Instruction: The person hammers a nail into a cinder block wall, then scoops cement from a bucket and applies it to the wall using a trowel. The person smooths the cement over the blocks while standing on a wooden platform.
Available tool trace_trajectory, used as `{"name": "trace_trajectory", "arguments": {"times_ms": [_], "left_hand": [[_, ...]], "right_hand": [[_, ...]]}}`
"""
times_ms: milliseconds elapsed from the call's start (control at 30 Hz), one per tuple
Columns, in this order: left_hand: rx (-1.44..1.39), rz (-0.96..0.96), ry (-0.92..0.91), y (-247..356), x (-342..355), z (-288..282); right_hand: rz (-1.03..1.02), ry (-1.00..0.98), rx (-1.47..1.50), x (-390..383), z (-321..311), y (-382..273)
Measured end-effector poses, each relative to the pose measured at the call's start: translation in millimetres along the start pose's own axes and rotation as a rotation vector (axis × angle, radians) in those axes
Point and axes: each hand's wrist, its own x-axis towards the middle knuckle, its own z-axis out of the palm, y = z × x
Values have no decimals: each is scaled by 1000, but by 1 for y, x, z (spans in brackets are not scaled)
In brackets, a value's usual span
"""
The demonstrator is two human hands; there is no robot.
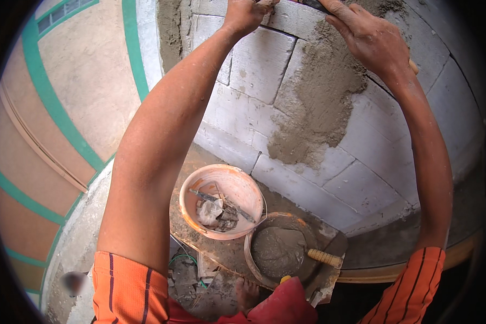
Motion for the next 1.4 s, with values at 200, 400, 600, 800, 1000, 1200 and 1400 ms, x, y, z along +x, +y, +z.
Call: {"name": "trace_trajectory", "arguments": {"times_ms": [200, 400, 600, 800, 1000, 1200, 1400], "left_hand": [[41, -2, -2, 4, -1, 2], [172, 48, 20, 3, 1, 0], [87, 44, -23, 9, 2, 1], [170, 226, 158, -16, 5, 13], [71, 58, -23, 3, 2, 4], [-17, -103, -4, 8, -4, 4], [-1, -81, 36, 7, -7, 10]], "right_hand": [[19, 10, 61, -2, 6, 0], [349, 9, 454, 10, -3, -13], [419, 138, 595, 11, -8, -16], [398, 114, 516, 6, 4, 7], [365, -51, 359, 4, 21, 7], [696, 252, 868, 8, 19, 17], [375, -30, 486, 17, 5, 3]]}}
